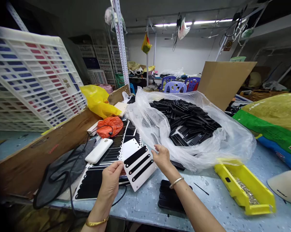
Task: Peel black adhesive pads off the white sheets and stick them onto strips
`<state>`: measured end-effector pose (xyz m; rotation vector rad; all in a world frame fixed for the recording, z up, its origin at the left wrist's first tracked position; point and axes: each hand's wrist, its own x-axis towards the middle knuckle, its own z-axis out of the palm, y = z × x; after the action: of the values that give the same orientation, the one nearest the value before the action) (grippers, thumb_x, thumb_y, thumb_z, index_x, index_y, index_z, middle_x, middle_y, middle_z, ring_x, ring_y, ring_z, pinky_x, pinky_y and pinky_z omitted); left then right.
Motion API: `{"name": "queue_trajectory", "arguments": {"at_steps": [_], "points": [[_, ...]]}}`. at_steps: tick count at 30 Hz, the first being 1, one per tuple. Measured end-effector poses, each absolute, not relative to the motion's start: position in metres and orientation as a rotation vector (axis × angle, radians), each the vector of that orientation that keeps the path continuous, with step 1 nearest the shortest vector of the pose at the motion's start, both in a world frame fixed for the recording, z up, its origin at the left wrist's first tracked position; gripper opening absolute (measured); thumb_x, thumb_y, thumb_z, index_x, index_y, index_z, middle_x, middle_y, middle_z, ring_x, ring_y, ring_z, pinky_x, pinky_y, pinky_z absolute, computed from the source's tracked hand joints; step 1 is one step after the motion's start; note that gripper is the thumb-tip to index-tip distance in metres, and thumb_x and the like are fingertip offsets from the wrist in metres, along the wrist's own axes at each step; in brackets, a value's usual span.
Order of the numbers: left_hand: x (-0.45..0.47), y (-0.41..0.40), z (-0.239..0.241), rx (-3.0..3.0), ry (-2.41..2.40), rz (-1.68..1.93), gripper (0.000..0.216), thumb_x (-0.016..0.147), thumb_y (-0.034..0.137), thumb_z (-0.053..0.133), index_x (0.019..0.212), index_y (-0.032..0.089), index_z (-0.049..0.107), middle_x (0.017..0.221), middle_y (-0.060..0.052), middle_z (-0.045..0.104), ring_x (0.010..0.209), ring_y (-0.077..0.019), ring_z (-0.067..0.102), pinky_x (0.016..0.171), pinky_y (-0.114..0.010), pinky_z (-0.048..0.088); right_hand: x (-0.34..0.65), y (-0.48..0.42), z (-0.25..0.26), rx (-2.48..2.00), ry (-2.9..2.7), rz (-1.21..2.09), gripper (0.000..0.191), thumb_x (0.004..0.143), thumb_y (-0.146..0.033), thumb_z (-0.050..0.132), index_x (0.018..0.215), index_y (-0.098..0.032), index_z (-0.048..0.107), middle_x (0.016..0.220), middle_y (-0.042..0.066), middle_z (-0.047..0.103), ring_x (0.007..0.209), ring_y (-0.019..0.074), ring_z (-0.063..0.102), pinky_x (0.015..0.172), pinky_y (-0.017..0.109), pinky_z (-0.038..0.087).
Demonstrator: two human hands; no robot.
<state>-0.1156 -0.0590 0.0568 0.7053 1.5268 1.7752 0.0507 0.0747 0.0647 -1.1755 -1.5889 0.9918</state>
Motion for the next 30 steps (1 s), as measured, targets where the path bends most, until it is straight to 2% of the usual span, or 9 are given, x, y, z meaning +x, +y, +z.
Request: {"name": "queue_trajectory", "arguments": {"at_steps": [3, 6, 10, 14, 23, 30], "points": [[-0.11, -0.059, 0.057, 0.846, 1.627, 1.778, 0.02, 0.069, 0.033, 0.066, 0.058, 0.016, 0.063, 0.054, 0.002, 0.054, 0.054, -0.0123, 0.048, 0.052, -0.022, 0.04, 0.049, 0.047, 0.074, -1.13, -1.78, 0.826, 0.014, 0.068, -0.027, 0.065, 0.074, -0.017, 0.072, 0.061, 0.004, 0.064, 0.058, 0.0169, 0.057, 0.06, 0.03, 0.046], [-0.1, -0.06, 0.061, 0.991, 1.613, 1.741, 0.017, 0.072, 0.029, 0.064, 0.06, 0.017, 0.064, 0.055, 0.002, 0.053, 0.056, -0.012, 0.047, 0.053, -0.021, 0.038, 0.037, 0.013, 0.079, -1.017, -1.897, 1.113, 0.02, 0.069, -0.023, 0.068, 0.086, -0.014, 0.074, 0.059, 0.001, 0.063, 0.051, 0.0134, 0.054, 0.05, 0.025, 0.041], [-0.088, -0.059, 0.068, 1.006, 1.455, 1.693, 0.016, 0.072, 0.027, 0.064, 0.06, 0.017, 0.064, 0.057, 0.002, 0.055, 0.057, -0.012, 0.049, 0.054, -0.021, 0.039, 0.026, -0.008, 0.078, -0.933, -1.769, 1.476, 0.014, 0.067, -0.022, 0.071, 0.077, -0.013, 0.071, 0.053, -0.003, 0.058, 0.046, 0.0098, 0.05, 0.044, 0.021, 0.036], [-0.083, -0.058, 0.071, 0.968, 1.285, 1.604, 0.019, 0.075, 0.028, 0.063, 0.061, 0.017, 0.064, 0.054, 0.002, 0.056, 0.054, -0.0128, 0.051, 0.054, -0.022, 0.041, 0.033, -0.003, 0.076, -0.901, -1.479, 1.676, 0.027, 0.065, -0.033, 0.076, 0.079, -0.011, 0.071, 0.055, -0.002, 0.061, 0.045, 0.009, 0.051, 0.047, 0.022, 0.042], [-0.083, -0.057, 0.065, 0.934, 1.201, 1.539, 0.018, 0.076, 0.027, 0.065, 0.063, 0.015, 0.069, 0.056, -0.002, 0.061, 0.057, -0.0141, 0.053, 0.058, -0.024, 0.042, 0.035, 0.002, 0.079, -0.931, -1.297, 1.857, 0.021, 0.061, -0.032, 0.075, 0.066, -0.012, 0.073, 0.053, 0.002, 0.067, 0.041, 0.0097, 0.056, 0.044, 0.021, 0.044], [-0.084, -0.057, 0.063, 0.86, 1.206, 1.552, 0.019, 0.075, 0.03, 0.067, 0.066, 0.014, 0.069, 0.059, -0.002, 0.064, 0.057, -0.0138, 0.054, 0.058, -0.024, 0.043, 0.034, 0.006, 0.077, -0.957, -1.217, 1.863, 0.016, 0.058, -0.028, 0.072, 0.059, -0.013, 0.068, 0.047, 0.0, 0.063, 0.037, 0.0091, 0.053, 0.041, 0.021, 0.044]]}}
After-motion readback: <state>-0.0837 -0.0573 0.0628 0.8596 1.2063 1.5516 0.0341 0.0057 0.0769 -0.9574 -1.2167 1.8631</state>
